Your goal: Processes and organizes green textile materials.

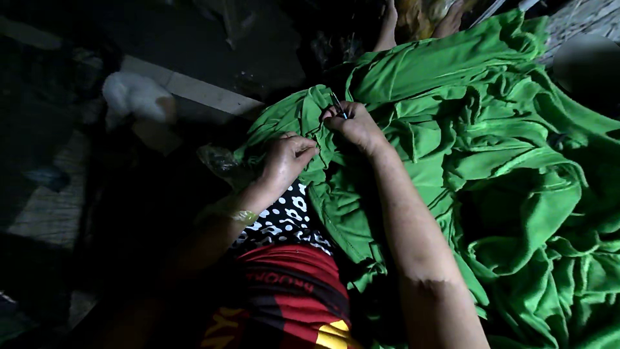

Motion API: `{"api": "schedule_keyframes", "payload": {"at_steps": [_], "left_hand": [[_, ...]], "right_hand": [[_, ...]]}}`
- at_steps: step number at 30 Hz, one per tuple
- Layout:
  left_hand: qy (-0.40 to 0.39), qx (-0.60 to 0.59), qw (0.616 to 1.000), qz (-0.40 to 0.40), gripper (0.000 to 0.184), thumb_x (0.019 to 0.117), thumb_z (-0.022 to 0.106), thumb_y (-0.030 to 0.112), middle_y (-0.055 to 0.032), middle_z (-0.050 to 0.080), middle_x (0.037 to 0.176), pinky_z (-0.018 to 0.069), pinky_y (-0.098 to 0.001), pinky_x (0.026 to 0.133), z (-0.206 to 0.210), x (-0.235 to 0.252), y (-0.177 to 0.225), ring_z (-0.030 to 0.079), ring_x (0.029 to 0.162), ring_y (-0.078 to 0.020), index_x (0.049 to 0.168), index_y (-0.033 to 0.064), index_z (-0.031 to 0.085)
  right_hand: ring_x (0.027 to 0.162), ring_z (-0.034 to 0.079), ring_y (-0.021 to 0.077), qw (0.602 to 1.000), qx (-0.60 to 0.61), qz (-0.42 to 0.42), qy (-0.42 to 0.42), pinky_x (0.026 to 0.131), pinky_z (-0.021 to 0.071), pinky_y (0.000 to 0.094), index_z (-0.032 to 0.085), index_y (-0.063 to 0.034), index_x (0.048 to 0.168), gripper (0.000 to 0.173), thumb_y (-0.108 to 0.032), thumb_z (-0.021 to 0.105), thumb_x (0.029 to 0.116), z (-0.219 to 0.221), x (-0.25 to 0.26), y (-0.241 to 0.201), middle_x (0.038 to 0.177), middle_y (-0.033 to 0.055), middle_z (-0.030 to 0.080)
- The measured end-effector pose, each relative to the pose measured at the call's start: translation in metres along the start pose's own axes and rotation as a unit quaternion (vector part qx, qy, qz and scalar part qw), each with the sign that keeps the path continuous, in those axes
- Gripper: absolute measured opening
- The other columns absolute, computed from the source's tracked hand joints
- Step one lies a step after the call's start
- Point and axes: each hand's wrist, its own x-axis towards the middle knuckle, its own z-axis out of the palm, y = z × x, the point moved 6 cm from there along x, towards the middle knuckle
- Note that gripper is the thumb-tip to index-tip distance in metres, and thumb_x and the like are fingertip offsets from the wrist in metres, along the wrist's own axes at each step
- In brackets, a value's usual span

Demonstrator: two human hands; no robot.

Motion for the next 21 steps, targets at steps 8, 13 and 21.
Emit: {"api": "schedule_keyframes", "payload": {"at_steps": [8, 13, 21], "left_hand": [[-0.067, 0.02, 0.995, -0.072, 0.028, 0.1055, 0.056, 0.016, -0.0263, 0.066, 0.117, 0.0493, -0.0513, 0.099, 0.0, 0.014, -0.012, 0.064, 0.111, -0.0354, 0.116, -0.007, 0.067], [-0.09, -0.06, 0.985, -0.133, 0.032, 0.1082, 0.05, 0.02, -0.0188, 0.067, 0.109, 0.0541, -0.0421, 0.088, -0.002, 0.013, -0.025, 0.066, 0.094, -0.0229, 0.123, -0.0052, 0.063], [-0.065, -0.091, 0.983, -0.144, 0.029, 0.1068, 0.053, 0.021, -0.013, 0.067, 0.103, 0.055, -0.0336, 0.082, -0.002, 0.006, -0.021, 0.065, 0.087, -0.0146, 0.12, -0.0033, 0.064]], "right_hand": [[0.083, 0.057, 0.0092, 0.998, -0.042, -0.031, 0.034, 0.078, 0.0473, 0.0287, 0.064, 0.0028, 0.104, 0.012, -0.006, 0.057, 0.0988, -0.003, 0.004, 0.002, 0.093, 0.0076, 0.062], [0.114, 0.062, 0.03, 0.985, -0.152, -0.078, 0.029, 0.097, 0.0494, 0.0515, 0.058, 0.0004, 0.131, 0.042, -0.016, 0.07, 0.094, -0.01, -0.004, -0.013, 0.127, 0.02, 0.061], [0.11, 0.067, 0.0423, 0.905, -0.404, -0.104, -0.079, 0.101, 0.0414, 0.0688, 0.074, -0.0095, 0.12, 0.029, -0.006, 0.068, 0.0922, 0.003, -0.043, -0.033, 0.112, 0.0202, 0.073]]}}
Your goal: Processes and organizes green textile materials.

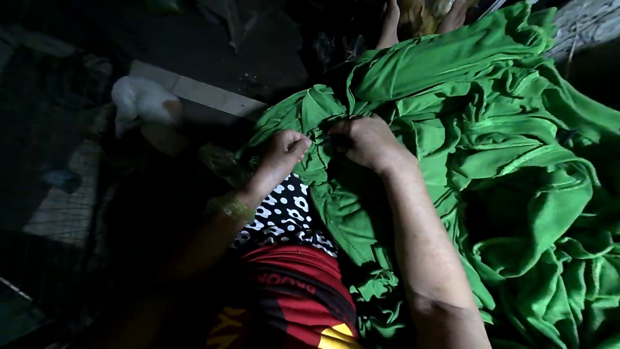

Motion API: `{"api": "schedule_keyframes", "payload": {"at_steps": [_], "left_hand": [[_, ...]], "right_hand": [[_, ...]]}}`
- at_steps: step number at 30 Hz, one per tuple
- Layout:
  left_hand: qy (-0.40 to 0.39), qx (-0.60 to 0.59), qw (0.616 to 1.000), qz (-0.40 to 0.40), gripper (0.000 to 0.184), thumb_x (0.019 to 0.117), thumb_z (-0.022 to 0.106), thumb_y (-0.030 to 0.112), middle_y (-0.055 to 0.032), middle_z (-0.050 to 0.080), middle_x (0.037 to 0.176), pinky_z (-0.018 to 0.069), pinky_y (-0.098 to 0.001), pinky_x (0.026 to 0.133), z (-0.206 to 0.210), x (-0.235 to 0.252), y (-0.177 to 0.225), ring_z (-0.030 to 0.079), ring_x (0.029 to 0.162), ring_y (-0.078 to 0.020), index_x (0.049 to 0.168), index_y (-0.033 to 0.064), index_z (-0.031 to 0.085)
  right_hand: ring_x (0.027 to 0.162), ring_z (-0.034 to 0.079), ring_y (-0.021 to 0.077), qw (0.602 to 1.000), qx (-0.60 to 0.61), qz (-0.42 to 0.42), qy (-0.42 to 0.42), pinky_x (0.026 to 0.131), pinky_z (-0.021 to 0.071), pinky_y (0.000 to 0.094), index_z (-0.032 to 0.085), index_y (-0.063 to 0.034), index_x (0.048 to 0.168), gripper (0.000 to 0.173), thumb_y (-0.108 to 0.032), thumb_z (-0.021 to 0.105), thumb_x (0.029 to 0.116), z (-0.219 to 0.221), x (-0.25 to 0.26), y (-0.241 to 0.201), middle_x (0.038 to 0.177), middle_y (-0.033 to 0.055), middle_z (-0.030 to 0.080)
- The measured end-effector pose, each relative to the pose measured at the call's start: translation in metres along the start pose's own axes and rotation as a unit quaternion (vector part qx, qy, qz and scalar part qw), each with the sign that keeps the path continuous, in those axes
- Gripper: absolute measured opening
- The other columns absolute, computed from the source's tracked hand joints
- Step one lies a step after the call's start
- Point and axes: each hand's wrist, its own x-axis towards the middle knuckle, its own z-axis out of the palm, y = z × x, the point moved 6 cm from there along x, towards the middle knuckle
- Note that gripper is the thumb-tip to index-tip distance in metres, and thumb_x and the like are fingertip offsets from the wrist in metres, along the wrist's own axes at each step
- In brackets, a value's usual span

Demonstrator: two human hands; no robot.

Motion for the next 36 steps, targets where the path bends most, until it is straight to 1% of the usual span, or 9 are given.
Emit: {"api": "schedule_keyframes", "payload": {"at_steps": [12, 16, 19, 21, 23, 26, 29, 32, 36], "left_hand": [[0.003, -0.004, 1.0, 0.009, 0.028, 0.1079, 0.05, 0.019, -0.0136, 0.065, 0.104, 0.0538, -0.0327, 0.083, -0.005, -0.008, 0.006, 0.064, 0.088, -0.0145, 0.119, -0.0035, 0.062], [-0.004, 0.005, 1.0, 0.023, 0.028, 0.1074, 0.051, 0.018, -0.0131, 0.067, 0.102, 0.0546, -0.0347, 0.082, -0.015, -0.013, 0.008, 0.065, 0.087, -0.0153, 0.119, -0.0039, 0.063], [-0.049, -0.011, 0.995, 0.082, 0.024, 0.1052, 0.055, 0.014, -0.0139, 0.069, 0.098, 0.0575, -0.0339, 0.078, -0.003, -0.032, 0.017, 0.067, 0.083, -0.0154, 0.114, -0.0052, 0.066], [-0.086, -0.016, 0.991, 0.1, 0.021, 0.1044, 0.056, 0.011, -0.0163, 0.069, 0.099, 0.0574, -0.0361, 0.076, 0.007, -0.051, 0.021, 0.067, 0.081, -0.0187, 0.111, -0.006, 0.067], [-0.125, -0.017, 0.985, 0.116, 0.021, 0.1026, 0.059, 0.011, -0.0159, 0.07, 0.098, 0.0585, -0.0352, 0.079, 0.018, -0.065, 0.02, 0.068, 0.083, -0.0182, 0.108, -0.0059, 0.07], [-0.208, -0.028, 0.967, 0.146, 0.024, 0.1038, 0.056, 0.012, -0.0186, 0.07, 0.103, 0.054, -0.0328, 0.088, 0.037, -0.086, 0.027, 0.067, 0.095, -0.0198, 0.108, -0.0071, 0.07], [-0.271, -0.037, 0.935, 0.228, 0.023, 0.1023, 0.055, 0.007, -0.0222, 0.07, 0.102, 0.0509, -0.0379, 0.095, 0.058, -0.104, 0.044, 0.067, 0.102, -0.0283, 0.104, -0.0089, 0.071], [-0.342, -0.053, 0.895, 0.282, 0.021, 0.1005, 0.057, 0.005, -0.0231, 0.07, 0.097, 0.0517, -0.0424, 0.092, 0.075, -0.126, 0.066, 0.068, 0.099, -0.0323, 0.099, -0.0098, 0.071], [-0.367, -0.076, 0.855, 0.36, 0.018, 0.0982, 0.06, 0.004, -0.0198, 0.068, 0.082, 0.053, -0.0376, 0.075, 0.076, -0.156, 0.092, 0.067, 0.081, -0.0286, 0.091, -0.0074, 0.072]], "right_hand": [[0.107, 0.067, 0.0445, 0.999, -0.036, 0.039, -0.004, 0.1, 0.0435, 0.0655, 0.071, -0.0062, 0.122, 0.026, -0.008, 0.058, 0.0996, 0.008, 0.005, -0.01, 0.11, 0.0232, 0.072], [0.103, 0.067, 0.0463, 0.995, 0.054, 0.082, 0.013, 0.088, 0.0494, 0.0674, 0.053, -0.0035, 0.138, 0.046, -0.015, 0.067, 0.0958, 0.004, 0.014, 0.001, 0.109, 0.0247, 0.069], [0.102, 0.067, 0.0498, 0.997, 0.057, 0.06, -0.006, 0.085, 0.0483, 0.0721, 0.066, -0.0024, 0.126, 0.035, -0.015, 0.071, 0.0941, 0.014, 0.02, -0.003, 0.105, 0.0266, 0.071], [0.098, 0.07, 0.036, 0.988, 0.139, 0.036, 0.053, 0.087, 0.0542, 0.0596, 0.068, 0.0017, 0.12, 0.026, -0.012, 0.064, 0.0988, -0.005, 0.015, 0.0, 0.106, 0.0207, 0.072], [0.081, 0.064, 0.0042, 0.924, 0.309, 0.05, 0.221, 0.077, 0.0556, 0.0265, 0.062, -0.0006, 0.115, 0.018, -0.013, 0.056, 0.1021, -0.047, -0.006, 0.024, 0.095, -0.0012, 0.069], [0.087, 0.068, 0.0051, 0.75, 0.504, 0.039, 0.426, 0.08, 0.0592, 0.0258, 0.05, -0.009, 0.127, 0.022, -0.021, 0.045, 0.1094, -0.086, -0.049, 0.101, 0.106, -0.0052, 0.068], [0.081, 0.058, -0.0016, 0.787, 0.363, 0.033, 0.497, 0.071, 0.0504, 0.017, 0.038, -0.0017, 0.141, 0.038, -0.02, 0.046, 0.1083, -0.088, -0.051, 0.1, 0.115, -0.0007, 0.061], [0.099, 0.063, 0.0084, 0.915, 0.259, -0.035, 0.309, 0.085, 0.0537, 0.0243, 0.037, 0.0094, 0.143, 0.051, -0.015, 0.055, 0.1025, -0.053, -0.012, -0.021, 0.123, 0.0158, 0.06], [0.108, 0.068, 0.0291, 0.937, 0.337, -0.091, -0.004, 0.091, 0.0572, 0.0495, 0.046, -0.0017, 0.148, 0.086, -0.032, 0.088, 0.0789, 0.044, 0.051, -0.121, 0.125, 0.0197, 0.066]]}}
